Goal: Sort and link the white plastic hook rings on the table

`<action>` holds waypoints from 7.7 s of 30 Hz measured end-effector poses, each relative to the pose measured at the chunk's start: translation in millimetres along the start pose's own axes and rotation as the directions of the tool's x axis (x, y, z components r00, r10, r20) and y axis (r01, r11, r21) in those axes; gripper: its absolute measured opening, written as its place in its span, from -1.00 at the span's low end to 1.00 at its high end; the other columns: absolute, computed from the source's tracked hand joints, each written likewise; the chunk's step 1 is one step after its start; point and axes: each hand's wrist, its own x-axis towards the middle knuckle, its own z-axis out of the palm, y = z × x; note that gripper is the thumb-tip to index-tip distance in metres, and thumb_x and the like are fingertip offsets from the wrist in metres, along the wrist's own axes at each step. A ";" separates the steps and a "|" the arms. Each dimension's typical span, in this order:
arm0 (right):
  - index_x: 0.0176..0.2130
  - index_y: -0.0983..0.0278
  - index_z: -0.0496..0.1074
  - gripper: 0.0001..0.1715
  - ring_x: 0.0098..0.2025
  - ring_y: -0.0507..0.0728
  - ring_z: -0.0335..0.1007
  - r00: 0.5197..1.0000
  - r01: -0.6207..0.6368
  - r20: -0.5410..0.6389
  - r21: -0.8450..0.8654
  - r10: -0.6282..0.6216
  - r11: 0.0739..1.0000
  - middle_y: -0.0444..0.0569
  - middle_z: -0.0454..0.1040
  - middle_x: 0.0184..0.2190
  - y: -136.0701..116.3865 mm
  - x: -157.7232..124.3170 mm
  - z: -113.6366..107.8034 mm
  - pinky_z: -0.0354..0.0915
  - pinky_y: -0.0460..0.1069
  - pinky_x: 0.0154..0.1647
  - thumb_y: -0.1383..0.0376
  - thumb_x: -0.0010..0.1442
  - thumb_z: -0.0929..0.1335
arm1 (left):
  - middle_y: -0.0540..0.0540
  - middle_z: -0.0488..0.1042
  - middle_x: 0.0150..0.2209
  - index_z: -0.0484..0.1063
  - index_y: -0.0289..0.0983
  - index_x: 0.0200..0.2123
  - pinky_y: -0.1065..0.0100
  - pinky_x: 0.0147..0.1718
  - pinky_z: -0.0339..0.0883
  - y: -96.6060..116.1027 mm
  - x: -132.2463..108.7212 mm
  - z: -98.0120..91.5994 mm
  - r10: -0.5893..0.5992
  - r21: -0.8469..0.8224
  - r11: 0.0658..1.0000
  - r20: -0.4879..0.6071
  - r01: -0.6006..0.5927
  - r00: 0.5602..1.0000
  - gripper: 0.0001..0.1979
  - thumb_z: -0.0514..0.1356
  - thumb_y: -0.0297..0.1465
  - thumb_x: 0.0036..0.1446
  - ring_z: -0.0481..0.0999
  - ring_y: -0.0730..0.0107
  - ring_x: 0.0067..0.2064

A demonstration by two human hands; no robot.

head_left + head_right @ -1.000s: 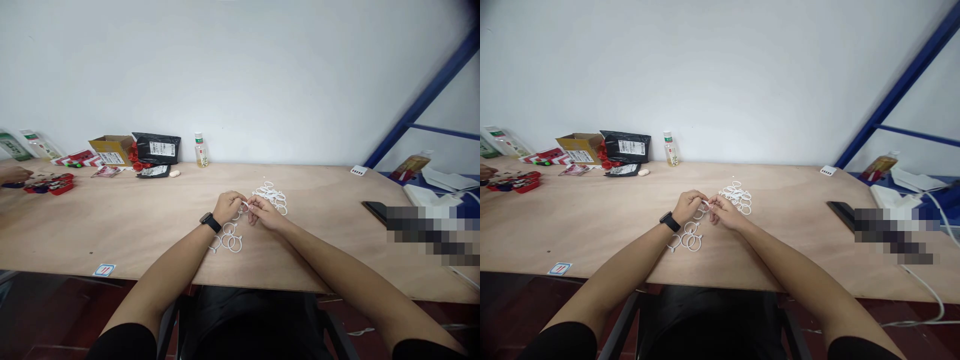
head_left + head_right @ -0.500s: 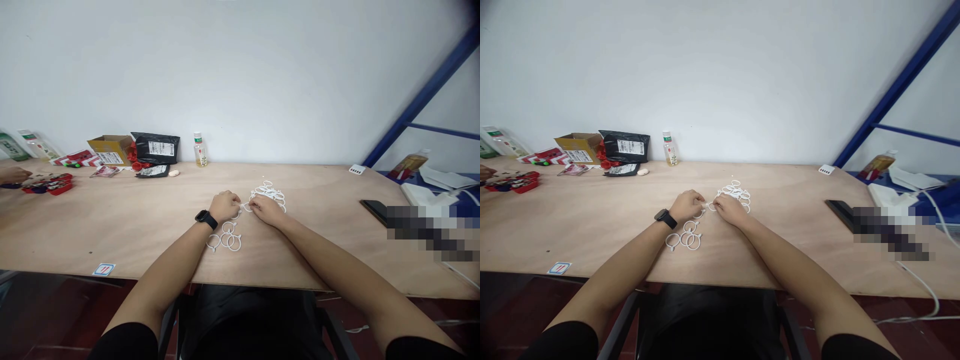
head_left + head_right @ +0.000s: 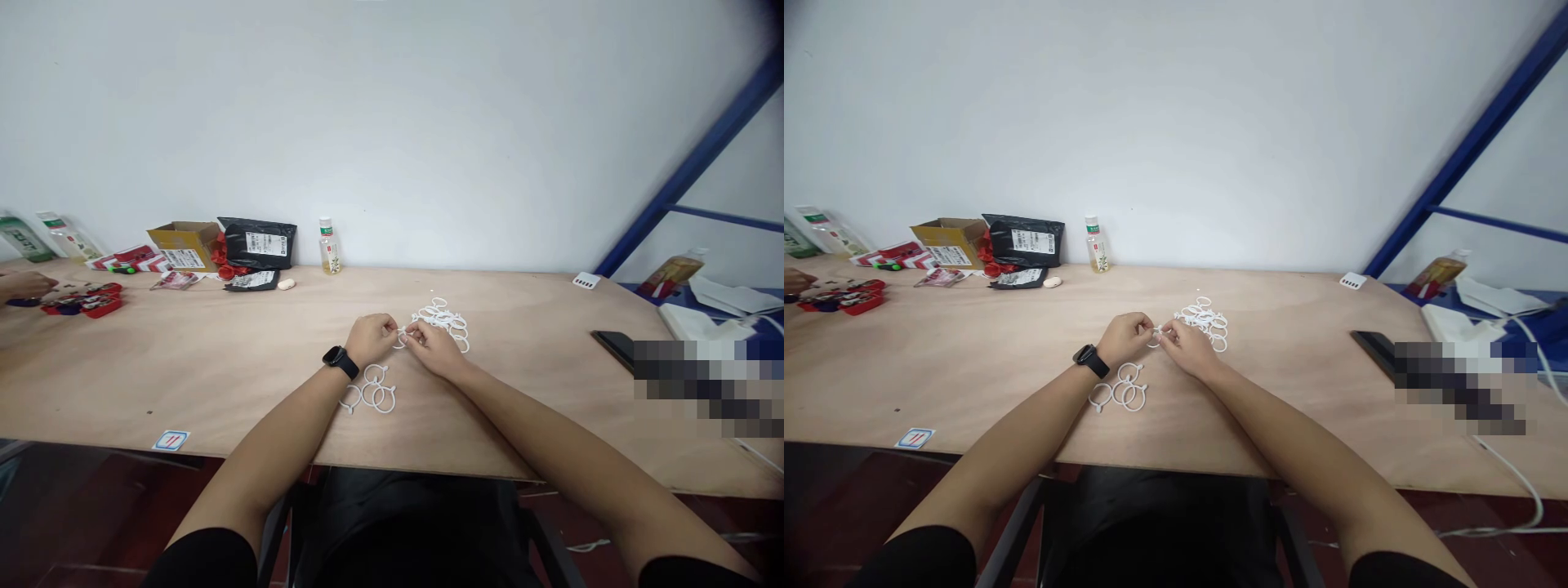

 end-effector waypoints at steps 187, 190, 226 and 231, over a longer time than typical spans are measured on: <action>-0.47 0.28 0.45 -0.83 -0.55 -0.01 0.21 1.000 -0.020 0.020 0.334 0.015 0.942 -0.20 0.37 -0.60 21.3 12.3 -6.1 0.11 -0.12 -0.52 0.38 -0.10 0.26 | -0.08 0.55 -0.33 0.51 -0.25 -0.31 0.42 -0.31 0.24 8.5 -6.9 16.9 0.197 -0.042 0.980 0.185 -0.193 0.963 -0.63 -0.01 -0.19 0.31 0.48 0.40 -0.30; -0.49 0.28 0.45 -0.81 -0.55 0.01 0.24 1.000 0.000 -0.015 0.299 0.005 0.954 -0.18 0.38 -0.61 19.6 12.3 -7.2 0.15 -0.10 -0.50 0.40 -0.09 0.25 | -0.07 0.55 -0.34 0.50 -0.25 -0.30 0.42 -0.33 0.24 9.1 -6.9 17.2 0.184 -0.026 0.983 0.184 -0.183 0.965 -0.67 0.03 -0.20 0.30 0.48 0.39 -0.32; -0.21 0.29 0.59 -0.68 -0.49 0.01 0.34 0.997 0.036 0.060 0.232 -0.051 0.972 -0.09 0.57 -0.44 14.0 7.5 -8.5 0.21 -0.12 -0.47 0.35 0.07 0.30 | -0.06 0.51 -0.33 0.50 -0.27 -0.33 0.41 -0.31 0.32 -2.1 -5.3 23.9 0.168 -0.063 0.984 -0.009 -0.169 0.986 -0.87 0.22 -0.34 0.15 0.46 0.46 -0.35; -0.21 0.28 0.59 -0.67 -0.51 0.01 0.35 0.998 0.024 0.049 0.244 -0.037 0.969 -0.11 0.57 -0.45 13.4 7.1 -9.3 0.22 -0.12 -0.48 0.35 0.06 0.30 | -0.07 0.52 -0.30 0.50 -0.27 -0.31 0.40 -0.27 0.32 -0.3 -5.7 22.1 0.146 -0.064 0.987 0.005 -0.145 0.989 -0.86 0.19 -0.33 0.18 0.46 0.45 -0.32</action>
